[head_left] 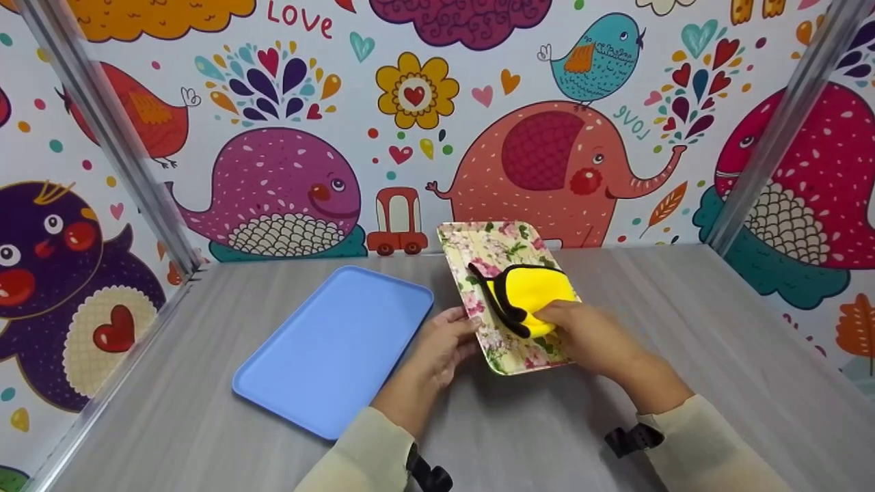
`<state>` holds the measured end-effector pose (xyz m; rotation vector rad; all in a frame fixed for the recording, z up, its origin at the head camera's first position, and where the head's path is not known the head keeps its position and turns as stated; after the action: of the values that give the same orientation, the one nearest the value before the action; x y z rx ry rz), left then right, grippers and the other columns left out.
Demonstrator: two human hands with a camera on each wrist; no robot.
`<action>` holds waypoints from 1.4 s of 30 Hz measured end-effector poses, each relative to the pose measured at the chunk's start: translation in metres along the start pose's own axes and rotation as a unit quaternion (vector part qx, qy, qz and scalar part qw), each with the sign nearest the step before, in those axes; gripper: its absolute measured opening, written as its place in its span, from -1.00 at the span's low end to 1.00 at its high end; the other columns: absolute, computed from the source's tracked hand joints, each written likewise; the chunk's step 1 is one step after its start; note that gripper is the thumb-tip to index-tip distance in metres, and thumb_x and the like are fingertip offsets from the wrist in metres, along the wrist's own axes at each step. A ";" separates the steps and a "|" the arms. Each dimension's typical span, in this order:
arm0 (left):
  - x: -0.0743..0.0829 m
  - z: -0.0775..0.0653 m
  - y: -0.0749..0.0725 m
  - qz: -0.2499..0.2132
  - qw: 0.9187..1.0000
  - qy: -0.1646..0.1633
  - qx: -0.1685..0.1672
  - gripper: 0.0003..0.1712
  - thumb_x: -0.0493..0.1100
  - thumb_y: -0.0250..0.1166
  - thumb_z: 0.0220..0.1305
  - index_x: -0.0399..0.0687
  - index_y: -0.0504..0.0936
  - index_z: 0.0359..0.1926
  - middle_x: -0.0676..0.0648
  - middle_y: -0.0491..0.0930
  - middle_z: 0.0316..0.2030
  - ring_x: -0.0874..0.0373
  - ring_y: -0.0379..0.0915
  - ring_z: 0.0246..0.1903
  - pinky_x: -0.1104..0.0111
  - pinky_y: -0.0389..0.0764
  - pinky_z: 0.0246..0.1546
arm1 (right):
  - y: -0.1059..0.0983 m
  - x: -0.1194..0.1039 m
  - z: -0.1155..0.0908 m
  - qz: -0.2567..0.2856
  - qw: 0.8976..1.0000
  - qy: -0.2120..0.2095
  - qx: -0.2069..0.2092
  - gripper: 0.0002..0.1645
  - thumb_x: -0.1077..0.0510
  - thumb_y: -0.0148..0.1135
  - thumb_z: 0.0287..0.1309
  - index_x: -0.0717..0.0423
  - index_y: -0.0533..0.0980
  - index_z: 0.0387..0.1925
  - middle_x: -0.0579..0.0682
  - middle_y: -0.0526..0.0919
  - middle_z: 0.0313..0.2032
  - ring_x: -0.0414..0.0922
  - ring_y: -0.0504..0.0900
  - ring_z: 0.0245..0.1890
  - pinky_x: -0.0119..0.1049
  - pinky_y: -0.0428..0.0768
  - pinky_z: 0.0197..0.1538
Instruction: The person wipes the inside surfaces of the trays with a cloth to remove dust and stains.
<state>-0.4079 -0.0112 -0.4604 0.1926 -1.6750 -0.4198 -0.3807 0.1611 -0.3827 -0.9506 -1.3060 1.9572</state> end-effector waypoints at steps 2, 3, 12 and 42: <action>0.000 0.000 0.000 0.000 1.000 0.000 0.002 -0.51 -0.38 0.19 0.38 -0.52 0.44 0.28 -0.28 0.68 0.06 0.12 0.65 -0.15 0.24 0.71 -0.03 | 0.001 -0.006 0.000 -0.005 1.000 -0.009 0.000 -0.51 0.44 0.42 0.11 0.07 0.70 0.08 0.01 0.78 -0.03 0.03 0.71 -0.01 0.06 0.67 0.17; 0.000 0.000 0.000 0.001 1.000 0.001 0.002 -0.51 -0.38 0.19 0.38 -0.52 0.44 0.28 -0.28 0.68 0.05 0.13 0.65 -0.15 0.24 0.71 -0.03 | 0.002 -0.008 0.000 -0.009 1.000 -0.012 0.002 -0.51 0.45 0.42 0.11 0.07 0.71 0.08 0.01 0.78 -0.03 0.02 0.71 -0.01 0.05 0.67 0.17; 0.001 0.000 -0.002 -0.001 1.000 0.002 0.010 -0.48 -0.37 0.21 0.38 -0.53 0.42 0.30 -0.21 0.69 0.00 0.16 0.63 -0.16 0.23 0.71 -0.02 | 0.006 -0.031 0.001 -0.027 0.998 -0.049 0.013 -0.55 0.32 0.58 0.01 0.01 0.73 -0.02 -0.06 0.79 -0.11 -0.06 0.72 -0.10 -0.05 0.72 0.09; 0.001 0.001 -0.009 0.003 0.999 -0.009 0.030 -0.50 -0.37 0.17 0.39 -0.46 0.47 0.32 -0.21 0.70 0.04 0.14 0.62 -0.13 0.23 0.69 0.01 | 0.009 -0.049 -0.006 -0.097 0.990 -0.097 -0.030 -0.53 0.36 0.55 0.02 -0.07 0.77 -0.02 -0.05 0.77 -0.12 -0.03 0.71 -0.11 -0.07 0.74 0.02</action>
<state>-0.4102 -0.0194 -0.4632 0.2279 -1.7073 -0.3670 -0.3493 0.1225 -0.3811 -0.6441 -1.5128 1.9053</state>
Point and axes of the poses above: each hand's wrist, its own z-axis towards the middle knuckle, its own y-axis out of the palm, x = y × z, the point moved 10 cm from there along z, towards the middle knuckle
